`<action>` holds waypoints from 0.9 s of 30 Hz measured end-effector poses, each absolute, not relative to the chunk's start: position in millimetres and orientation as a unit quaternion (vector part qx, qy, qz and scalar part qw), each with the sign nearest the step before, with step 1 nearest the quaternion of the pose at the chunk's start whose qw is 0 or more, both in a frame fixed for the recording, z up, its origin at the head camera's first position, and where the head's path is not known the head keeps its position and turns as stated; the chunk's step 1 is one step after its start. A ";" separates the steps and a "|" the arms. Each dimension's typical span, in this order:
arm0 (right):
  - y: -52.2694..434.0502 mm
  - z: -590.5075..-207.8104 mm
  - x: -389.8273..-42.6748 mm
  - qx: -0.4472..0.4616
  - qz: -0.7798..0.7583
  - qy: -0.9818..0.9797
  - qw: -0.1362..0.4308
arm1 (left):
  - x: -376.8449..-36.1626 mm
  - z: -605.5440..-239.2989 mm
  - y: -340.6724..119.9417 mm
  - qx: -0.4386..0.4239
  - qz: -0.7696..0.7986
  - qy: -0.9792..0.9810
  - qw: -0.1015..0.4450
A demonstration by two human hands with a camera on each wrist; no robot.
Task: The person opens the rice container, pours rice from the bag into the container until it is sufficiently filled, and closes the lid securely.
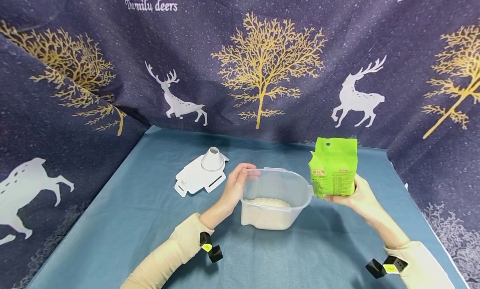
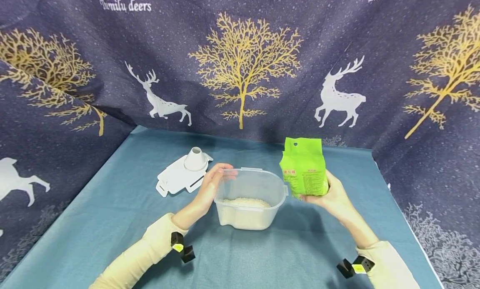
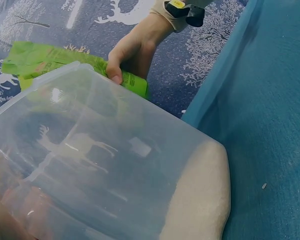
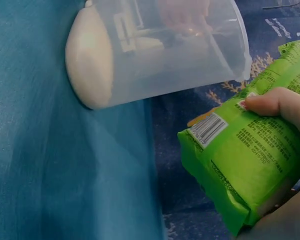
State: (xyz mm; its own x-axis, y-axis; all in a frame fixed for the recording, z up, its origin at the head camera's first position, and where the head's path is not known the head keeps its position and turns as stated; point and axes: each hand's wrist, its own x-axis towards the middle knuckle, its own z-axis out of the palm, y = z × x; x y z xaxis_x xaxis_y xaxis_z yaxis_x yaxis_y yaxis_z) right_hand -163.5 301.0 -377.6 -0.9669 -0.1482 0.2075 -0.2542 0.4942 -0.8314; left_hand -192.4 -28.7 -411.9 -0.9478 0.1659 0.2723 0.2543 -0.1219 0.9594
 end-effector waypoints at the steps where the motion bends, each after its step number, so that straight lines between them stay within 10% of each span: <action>1: 300.2 -376.7 -163.1 0.122 0.481 -0.866 0.058 | -192.2 -411.8 -28.8 -0.158 -0.731 -0.662 0.031; 27: 287.8 -341.5 -151.9 0.140 0.287 -0.940 0.118 | -192.7 -412.5 -29.3 -0.161 -0.736 -0.657 0.029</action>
State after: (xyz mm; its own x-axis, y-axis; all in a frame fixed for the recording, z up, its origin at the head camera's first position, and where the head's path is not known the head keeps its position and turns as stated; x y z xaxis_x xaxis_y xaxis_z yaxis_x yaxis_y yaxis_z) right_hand -151.9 287.8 -341.5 -0.9328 -0.1966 0.3021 -0.3317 0.7962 -0.5060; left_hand -192.7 -29.3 -412.5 -0.9467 0.1692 0.2740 0.2532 -0.1348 0.9580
